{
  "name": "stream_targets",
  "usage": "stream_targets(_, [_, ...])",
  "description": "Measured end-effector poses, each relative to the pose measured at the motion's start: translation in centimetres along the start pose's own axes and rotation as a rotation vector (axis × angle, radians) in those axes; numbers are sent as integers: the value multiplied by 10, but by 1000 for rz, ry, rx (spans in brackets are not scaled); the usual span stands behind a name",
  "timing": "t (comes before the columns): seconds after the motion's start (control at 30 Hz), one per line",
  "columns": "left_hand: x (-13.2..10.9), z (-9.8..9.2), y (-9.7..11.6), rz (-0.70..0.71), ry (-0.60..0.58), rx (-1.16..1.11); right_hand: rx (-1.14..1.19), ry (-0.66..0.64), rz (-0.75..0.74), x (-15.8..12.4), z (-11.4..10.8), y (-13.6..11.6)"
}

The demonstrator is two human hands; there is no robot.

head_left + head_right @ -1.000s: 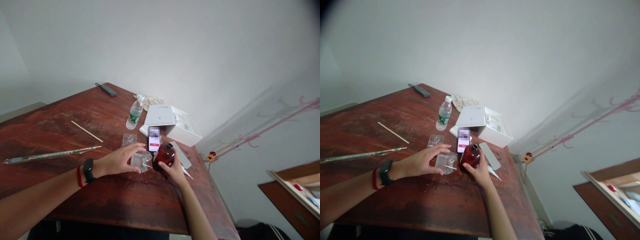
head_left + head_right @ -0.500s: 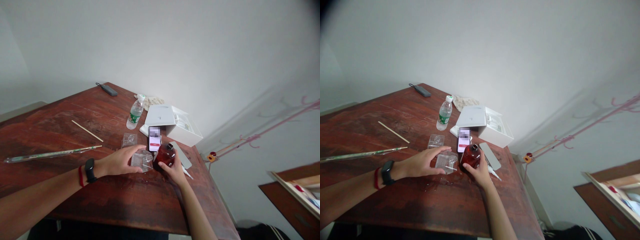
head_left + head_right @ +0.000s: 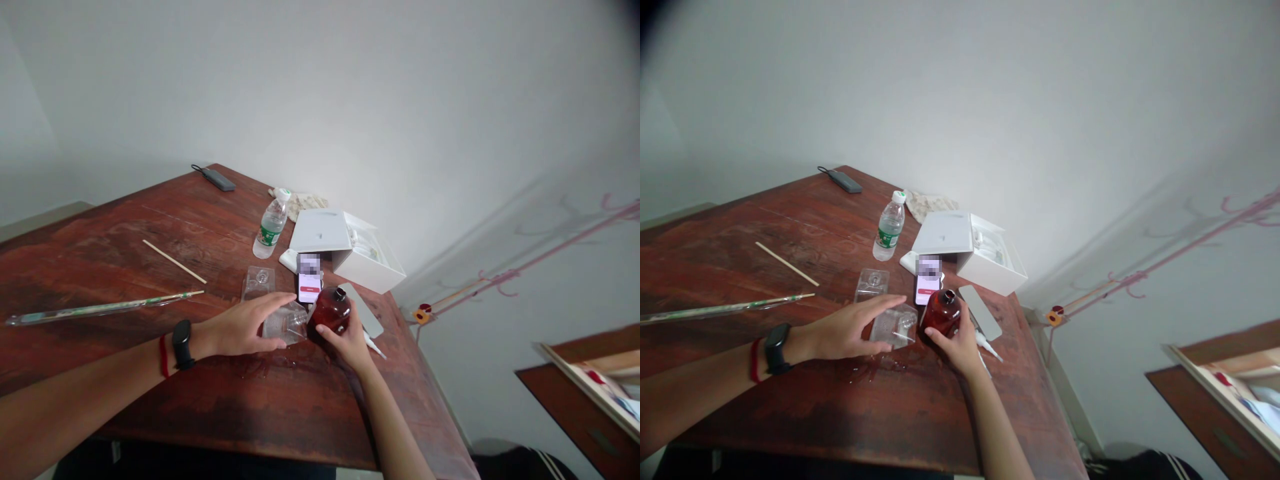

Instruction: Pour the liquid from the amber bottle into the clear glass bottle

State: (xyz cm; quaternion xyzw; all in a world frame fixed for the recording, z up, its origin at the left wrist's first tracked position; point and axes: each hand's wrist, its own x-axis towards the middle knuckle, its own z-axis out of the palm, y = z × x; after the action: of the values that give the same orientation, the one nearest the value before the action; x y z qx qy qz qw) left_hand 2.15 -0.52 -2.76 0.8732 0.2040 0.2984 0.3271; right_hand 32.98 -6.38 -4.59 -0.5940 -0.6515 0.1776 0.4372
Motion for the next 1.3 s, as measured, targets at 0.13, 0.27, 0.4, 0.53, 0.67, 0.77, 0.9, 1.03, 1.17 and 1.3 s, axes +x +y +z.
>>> stream_targets(0.13, [0,2,-1,47,-3,5,-4,6,-7,0,0,0])
stream_targets(0.27, [2,1,-2,72,-3,27,8,17,-29,0,2,-2])
stream_targets(0.4, [2,0,1,38,15,45,12,46,-68,0,3,-7])
stream_targets(0.53, [0,0,3,1,32,24,-27,84,-117,0,-1,-12])
stream_targets(0.67, [0,3,0,-4,64,-12,-84,37,-144,3,-6,-16])
stream_targets(0.77, [-1,5,-2,-19,98,-43,-138,-23,-158,7,-9,-20])
stream_targets(0.9, [-1,5,-1,-43,107,-57,-185,-85,-186,10,-13,-24])
stream_targets(1.03, [-3,7,3,-36,107,-53,-222,-102,-220,9,-18,-23])
stream_targets(1.17, [-6,11,3,7,85,-42,-274,-76,-254,6,-22,-22])
stream_targets(1.3, [-9,14,1,46,82,8,-305,-48,-312,8,-25,-19])
